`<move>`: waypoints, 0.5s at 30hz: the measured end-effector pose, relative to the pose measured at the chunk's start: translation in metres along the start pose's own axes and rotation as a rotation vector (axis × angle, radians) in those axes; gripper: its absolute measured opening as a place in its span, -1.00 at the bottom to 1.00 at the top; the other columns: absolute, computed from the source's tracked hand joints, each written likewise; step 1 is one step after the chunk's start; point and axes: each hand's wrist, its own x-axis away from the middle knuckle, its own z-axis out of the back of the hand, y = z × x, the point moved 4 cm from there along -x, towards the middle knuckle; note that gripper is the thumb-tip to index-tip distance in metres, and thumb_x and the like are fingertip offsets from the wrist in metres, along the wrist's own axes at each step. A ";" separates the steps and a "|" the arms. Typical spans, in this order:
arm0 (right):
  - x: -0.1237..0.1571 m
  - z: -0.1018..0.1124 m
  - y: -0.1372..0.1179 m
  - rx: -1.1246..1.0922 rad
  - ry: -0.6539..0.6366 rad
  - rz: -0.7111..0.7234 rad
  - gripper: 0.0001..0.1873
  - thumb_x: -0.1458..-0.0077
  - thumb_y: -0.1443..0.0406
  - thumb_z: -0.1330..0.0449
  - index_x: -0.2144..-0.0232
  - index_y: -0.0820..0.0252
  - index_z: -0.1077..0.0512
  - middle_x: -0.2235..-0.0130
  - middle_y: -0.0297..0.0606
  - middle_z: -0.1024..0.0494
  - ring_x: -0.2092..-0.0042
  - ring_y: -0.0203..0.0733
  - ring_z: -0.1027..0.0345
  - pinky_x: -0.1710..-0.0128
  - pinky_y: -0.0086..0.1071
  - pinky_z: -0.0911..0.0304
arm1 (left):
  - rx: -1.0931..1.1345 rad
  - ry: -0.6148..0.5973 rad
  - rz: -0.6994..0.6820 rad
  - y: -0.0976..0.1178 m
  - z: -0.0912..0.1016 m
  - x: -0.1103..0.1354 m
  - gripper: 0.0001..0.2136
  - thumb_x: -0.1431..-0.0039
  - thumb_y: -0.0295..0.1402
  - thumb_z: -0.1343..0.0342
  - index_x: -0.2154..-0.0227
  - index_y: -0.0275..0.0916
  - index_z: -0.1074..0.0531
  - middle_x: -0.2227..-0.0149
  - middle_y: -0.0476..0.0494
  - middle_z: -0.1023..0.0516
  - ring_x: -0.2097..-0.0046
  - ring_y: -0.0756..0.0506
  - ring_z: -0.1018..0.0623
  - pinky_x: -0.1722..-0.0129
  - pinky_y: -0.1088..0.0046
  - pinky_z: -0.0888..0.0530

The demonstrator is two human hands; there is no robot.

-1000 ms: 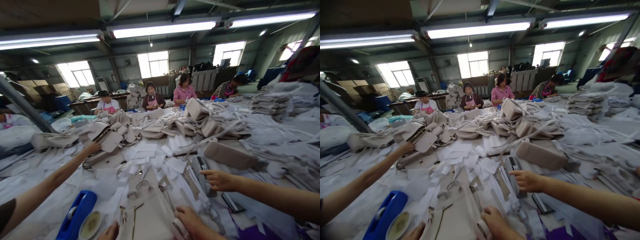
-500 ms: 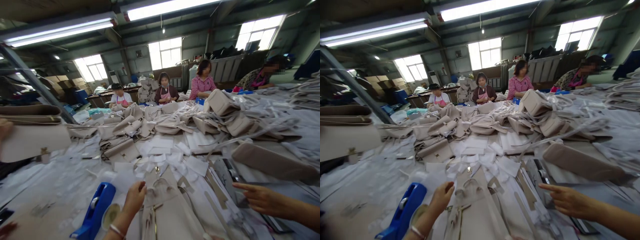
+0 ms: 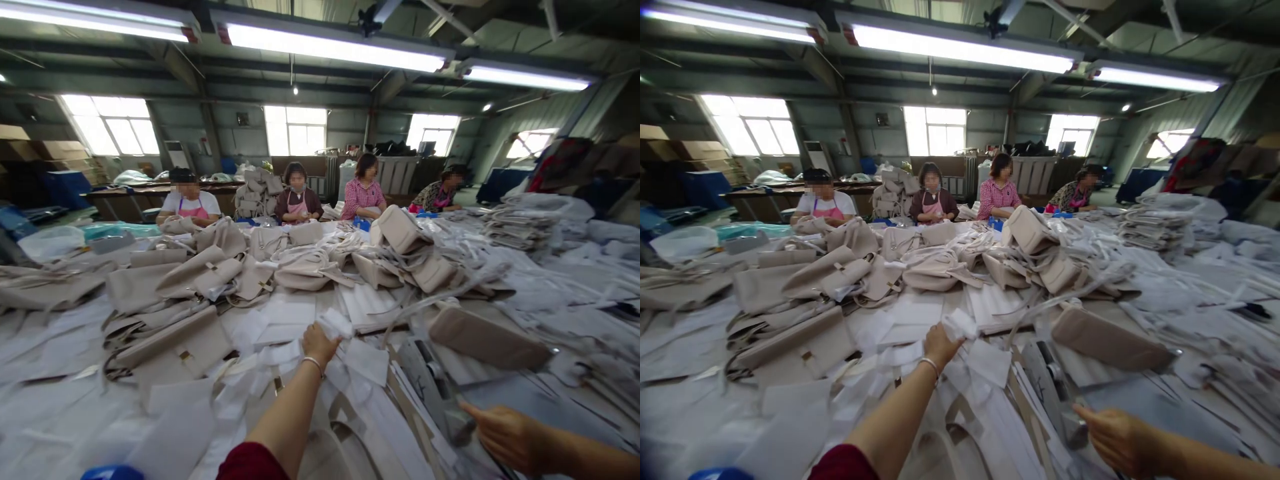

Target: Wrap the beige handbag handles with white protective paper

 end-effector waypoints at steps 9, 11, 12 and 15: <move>-0.026 0.011 0.053 0.252 -0.185 -0.012 -0.41 -0.03 0.25 0.18 0.14 -0.33 -0.57 0.42 -0.32 -0.62 0.31 -0.13 -0.53 0.42 -0.34 -0.30 | -0.038 -0.161 -0.003 -0.015 -0.017 -0.087 -0.70 -0.27 -0.19 -0.11 0.06 -0.28 -0.42 0.06 -0.19 -0.51 0.07 -0.14 -0.54 0.06 0.18 -0.50; -0.025 0.006 0.043 0.480 -0.182 0.152 -0.33 -0.09 0.35 0.24 0.06 -0.35 -0.52 0.43 -0.31 -0.62 0.39 -0.17 -0.52 0.49 -0.38 -0.25 | -0.061 -0.184 -0.054 -0.019 -0.017 -0.090 -0.75 -0.27 -0.21 -0.12 0.12 -0.28 -0.45 0.09 -0.17 -0.53 0.10 -0.12 -0.54 0.08 0.22 -0.52; -0.022 0.001 0.032 0.592 -0.168 0.275 -0.31 -0.11 0.40 0.26 0.03 -0.35 -0.51 0.46 -0.31 -0.61 0.44 -0.20 -0.50 0.52 -0.40 -0.22 | -0.074 -0.188 -0.085 -0.020 -0.016 -0.089 -0.76 -0.27 -0.22 -0.12 0.14 -0.28 -0.46 0.10 -0.16 -0.53 0.11 -0.11 -0.55 0.08 0.22 -0.52; -0.009 -0.017 -0.008 0.870 -0.077 0.661 -0.37 -0.15 0.44 0.17 0.07 -0.31 -0.52 0.57 -0.37 -0.57 0.53 -0.26 -0.45 0.52 -0.42 -0.20 | -0.120 -0.162 -0.196 -0.014 -0.007 -0.081 -0.81 -0.29 -0.29 -0.08 0.15 -0.29 -0.48 0.12 -0.15 -0.56 0.09 -0.10 -0.55 0.03 0.21 -0.49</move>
